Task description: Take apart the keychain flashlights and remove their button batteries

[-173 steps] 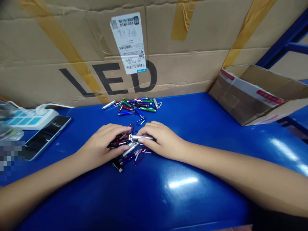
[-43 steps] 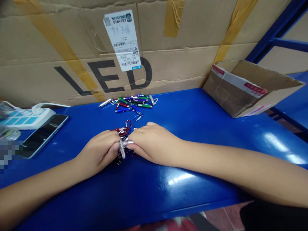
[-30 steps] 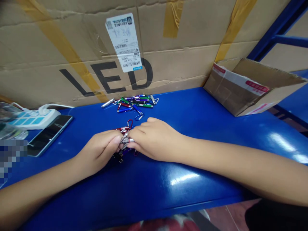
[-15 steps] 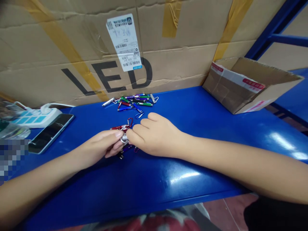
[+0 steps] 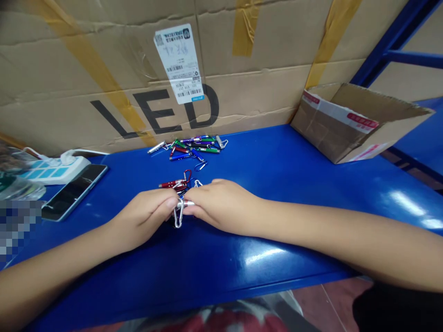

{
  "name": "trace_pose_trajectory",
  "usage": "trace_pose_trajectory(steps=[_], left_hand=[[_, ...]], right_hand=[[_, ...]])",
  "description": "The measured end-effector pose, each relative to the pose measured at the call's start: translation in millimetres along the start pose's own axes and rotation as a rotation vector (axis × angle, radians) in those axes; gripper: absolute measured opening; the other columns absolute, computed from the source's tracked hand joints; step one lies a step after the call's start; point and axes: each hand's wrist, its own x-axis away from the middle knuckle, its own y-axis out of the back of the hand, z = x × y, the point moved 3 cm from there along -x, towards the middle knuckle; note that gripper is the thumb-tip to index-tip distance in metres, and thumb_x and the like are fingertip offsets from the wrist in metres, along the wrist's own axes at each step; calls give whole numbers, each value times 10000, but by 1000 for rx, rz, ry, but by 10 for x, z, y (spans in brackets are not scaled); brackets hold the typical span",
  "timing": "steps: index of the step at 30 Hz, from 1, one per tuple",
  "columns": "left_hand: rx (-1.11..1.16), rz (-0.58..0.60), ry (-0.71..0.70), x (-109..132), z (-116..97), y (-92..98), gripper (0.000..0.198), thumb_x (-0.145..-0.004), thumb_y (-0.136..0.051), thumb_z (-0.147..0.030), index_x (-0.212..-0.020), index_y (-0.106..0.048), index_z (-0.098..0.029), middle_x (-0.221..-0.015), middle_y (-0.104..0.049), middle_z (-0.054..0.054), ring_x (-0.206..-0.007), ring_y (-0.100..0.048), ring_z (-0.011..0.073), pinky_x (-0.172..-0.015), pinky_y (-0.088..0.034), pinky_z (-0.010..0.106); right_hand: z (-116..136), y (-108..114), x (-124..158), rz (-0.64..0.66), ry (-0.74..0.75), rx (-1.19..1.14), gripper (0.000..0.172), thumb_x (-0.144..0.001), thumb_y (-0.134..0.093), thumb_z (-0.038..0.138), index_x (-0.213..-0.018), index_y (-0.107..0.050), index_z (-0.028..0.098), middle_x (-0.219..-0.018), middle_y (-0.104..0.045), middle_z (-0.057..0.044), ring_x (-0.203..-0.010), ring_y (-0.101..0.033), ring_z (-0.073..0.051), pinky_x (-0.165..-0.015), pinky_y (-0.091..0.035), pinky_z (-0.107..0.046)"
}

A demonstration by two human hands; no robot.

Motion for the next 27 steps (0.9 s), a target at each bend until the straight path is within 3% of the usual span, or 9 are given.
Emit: trace_pose_trajectory(steps=[3,5,7,10,13,15,18,23,27], left_hand=[[469,187,370,28,20,-111,488,-995,-220,-426,-609,-421,-206,-452,-433,-42,-394,-399,104,-383,-330,225],[511,207,415,59,26,-130,513,-994,-193,-469,-644,-456,-203,-478,-470,-31,-409,-433,111,-392,-358,231],[341,104,266,76,32,-85,489,-979,-239,-548,-824,-531,-187,-572,-539,-20,-478,-503,124,-454,-412,239],[-57,-80,-49,110,13,-12,501,-926,-356,-637,-1078,-493,-180,-707,-594,-5,-557,-554,140,-521,-434,252],[-356,-108,-193,119,-8,-17,345,-996,-331,-460,-891,-525,-196,-697,-595,3,-569,-557,145,-519,-395,251],[-381,-85,-197,102,-20,-29,370,-1015,-289,-385,-793,-514,-192,-654,-576,2,-550,-542,145,-502,-366,252],[-127,2,-67,68,-21,-49,374,-1012,-290,-375,-776,-504,-178,-655,-562,-1,-568,-528,131,-526,-376,240],[588,183,349,59,-10,-130,460,-1003,-229,-446,-659,-408,-199,-523,-416,-50,-457,-368,95,-446,-318,219],[682,201,416,75,-21,-108,471,-997,-252,-454,-666,-452,-185,-531,-448,-45,-455,-377,87,-447,-320,215]], right_hand=[[19,-28,14,-85,86,324,393,-1008,-357,383,-815,-615,158,-684,-664,-45,-621,-533,-153,-603,-232,-311],[29,-30,22,-87,93,317,370,-1006,-367,362,-815,-610,159,-685,-666,-39,-619,-532,-150,-603,-229,-312],[30,-13,28,-65,46,151,306,-1001,-385,331,-866,-603,164,-766,-684,-31,-650,-546,-139,-633,-284,-293],[36,16,37,-11,-41,-164,282,-1004,-366,310,-900,-578,156,-804,-656,-26,-675,-548,-121,-650,-352,-254],[60,23,43,26,-55,-348,270,-1000,-361,282,-868,-559,154,-757,-608,-6,-651,-526,-102,-622,-371,-223],[62,10,44,29,-54,-364,241,-994,-368,248,-874,-557,158,-753,-607,6,-644,-523,-94,-621,-375,-214],[41,-15,47,-34,-22,-141,229,-989,-402,262,-870,-570,164,-765,-642,1,-647,-538,-103,-614,-349,-234],[64,-35,82,-275,223,561,274,-979,-441,277,-784,-606,178,-593,-586,19,-525,-435,-126,-550,-196,-313],[47,-38,83,-245,192,530,276,-981,-433,300,-812,-614,180,-614,-607,17,-540,-469,-130,-550,-217,-310]])
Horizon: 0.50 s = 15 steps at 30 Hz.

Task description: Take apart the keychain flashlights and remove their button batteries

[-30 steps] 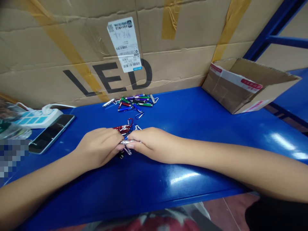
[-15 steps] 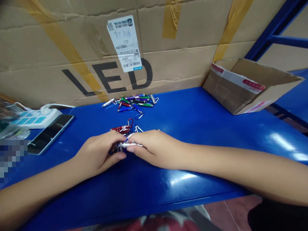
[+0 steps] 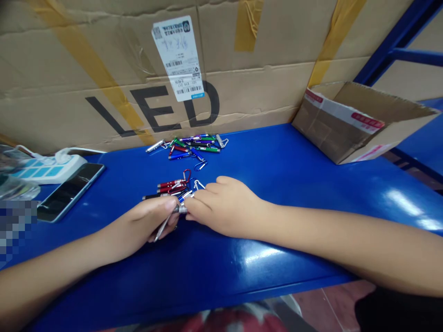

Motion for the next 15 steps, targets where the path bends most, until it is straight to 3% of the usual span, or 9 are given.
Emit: trace_pose_trajectory(steps=[5,8,10,15], left_hand=[[-541,82,-163,42,-18,18,310,-969,-363,-325,-723,-484,-180,-639,-545,-18,-563,-500,113,-542,-362,234],[-890,89,-245,41,28,0,279,-944,-390,-328,-728,-488,-182,-658,-545,3,-577,-499,148,-536,-346,264],[-1008,54,-295,28,62,-8,287,-945,-389,-337,-734,-504,-179,-678,-563,20,-609,-524,171,-555,-376,281],[-1155,25,-398,-39,147,-8,266,-945,-437,-333,-791,-577,-169,-769,-627,45,-705,-577,210,-634,-446,320]], right_hand=[[-49,-26,3,318,-167,-484,271,-996,-366,304,-967,-601,172,-851,-688,-28,-733,-606,-137,-642,-363,-268],[-40,-53,30,479,-137,-496,277,-987,-376,317,-937,-607,174,-835,-679,-43,-747,-605,-163,-661,-389,-288],[-38,-84,47,495,-96,-419,250,-973,-411,303,-902,-605,162,-840,-677,-55,-755,-595,-177,-669,-393,-305],[-103,-196,74,379,-57,-285,220,-962,-462,284,-865,-608,152,-843,-666,-60,-756,-554,-175,-655,-396,-302]])
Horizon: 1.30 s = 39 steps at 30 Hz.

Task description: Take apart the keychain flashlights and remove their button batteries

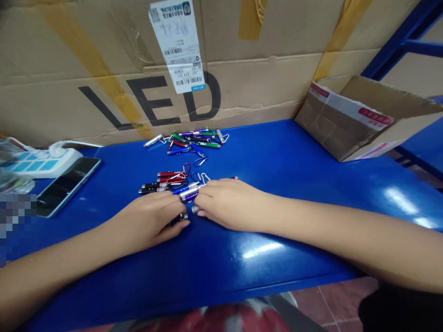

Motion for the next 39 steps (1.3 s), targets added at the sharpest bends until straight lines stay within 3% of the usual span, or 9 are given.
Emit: trace_pose_trajectory(steps=[6,10,12,16,24,31,39], left_hand=[[-83,-125,-45,-67,182,-77,203,-925,-520,-306,-876,-631,-144,-818,-653,64,-765,-600,230,-706,-479,349],[-21,-121,-2,-98,310,-97,186,-918,-547,-298,-970,-637,-143,-874,-660,72,-823,-613,241,-758,-489,370],[29,-98,21,-100,340,-91,176,-918,-549,-290,-978,-635,-149,-881,-655,66,-846,-615,241,-775,-489,374],[74,-61,60,-90,349,-76,169,-917,-548,-286,-993,-634,-161,-895,-645,61,-878,-607,245,-780,-486,380],[54,-40,71,-77,334,-51,199,-922,-522,-294,-1014,-634,-158,-922,-646,69,-898,-594,239,-807,-485,378],[48,-32,55,-73,322,-13,174,-918,-510,-284,-968,-631,-169,-929,-652,59,-898,-596,224,-815,-487,359],[45,-5,73,-71,319,9,173,-913,-518,-290,-977,-632,-177,-952,-656,59,-927,-603,228,-824,-486,356]], right_hand=[[-144,-65,-67,-40,74,99,201,-951,-492,239,-917,-658,131,-971,-671,-94,-842,-573,-201,-720,-455,-330],[-176,-56,-94,-19,62,57,193,-937,-498,164,-1043,-654,123,-1058,-667,-108,-944,-595,-212,-794,-485,-339],[-181,-42,-97,-8,18,12,174,-933,-512,181,-1013,-651,112,-1041,-670,-114,-956,-604,-218,-818,-496,-351],[-175,-12,-93,9,-9,-20,142,-922,-538,210,-922,-644,116,-990,-668,-110,-932,-607,-222,-819,-508,-368],[-165,18,-87,34,46,96,162,-921,-509,152,-990,-652,118,-1025,-669,-110,-931,-584,-229,-831,-489,-383],[-160,138,-13,60,-19,148,132,-909,-524,189,-920,-650,148,-893,-675,-69,-765,-519,-196,-681,-387,-331],[-160,153,31,109,-74,127,82,-863,-581,209,-891,-649,173,-894,-650,-55,-771,-490,-188,-697,-326,-321]])
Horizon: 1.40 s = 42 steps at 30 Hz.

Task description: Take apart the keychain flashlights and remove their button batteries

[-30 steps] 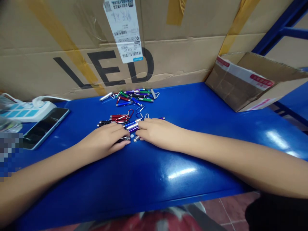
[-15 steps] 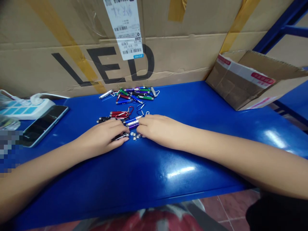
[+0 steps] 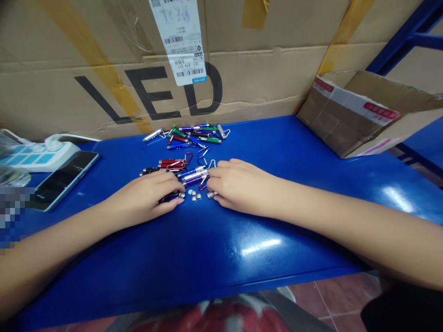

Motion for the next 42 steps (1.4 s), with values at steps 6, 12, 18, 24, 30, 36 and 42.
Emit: trace_pose_trajectory(steps=[6,12,18,24,30,36,42], left_hand=[[-22,28,32,7,13,28,185,-903,-512,-278,-990,-645,-184,-972,-668,62,-940,-615,242,-825,-494,371],[-19,45,28,16,25,51,187,-903,-532,-303,-998,-645,-189,-999,-669,65,-951,-613,246,-831,-487,379],[-86,24,-16,31,33,66,137,-894,-548,-292,-917,-633,-187,-907,-682,51,-852,-623,216,-749,-460,325],[-312,46,-6,118,64,118,208,-914,-454,-222,-799,-621,-170,-741,-658,61,-679,-609,218,-627,-424,330],[-128,-11,-88,119,94,45,234,-934,-458,-256,-931,-687,-209,-865,-648,56,-773,-600,201,-715,-440,321],[-108,-10,-61,61,37,64,204,-917,-537,-319,-1021,-686,-227,-973,-661,58,-882,-599,231,-769,-433,349],[-25,-52,-112,-102,-51,-6,231,-943,-505,-287,-1085,-683,-253,-963,-679,33,-867,-566,202,-796,-414,330]], right_hand=[[-11,-27,2,-5,-5,19,102,-865,-578,208,-914,-655,163,-910,-652,-67,-772,-485,-187,-699,-315,-318],[102,-34,-76,-105,-71,-28,184,-880,-583,313,-930,-676,163,-977,-651,-82,-843,-497,-216,-699,-306,-331],[134,-122,-159,-112,-102,-25,206,-922,-540,283,-841,-697,177,-953,-658,-80,-831,-494,-213,-692,-273,-338],[123,-138,-164,-88,-117,-45,242,-920,-556,352,-871,-709,172,-970,-659,-80,-843,-505,-211,-687,-267,-329],[168,-156,-154,-178,-22,78,267,-961,-485,258,-803,-679,164,-870,-650,-60,-806,-481,-190,-642,-190,-337],[178,-165,-136,-233,36,155,287,-965,-447,188,-765,-652,170,-826,-633,-48,-804,-458,-184,-651,-177,-345],[91,-155,-109,-120,-36,2,288,-972,-436,271,-879,-683,156,-946,-651,-78,-833,-472,-196,-678,-227,-333]])
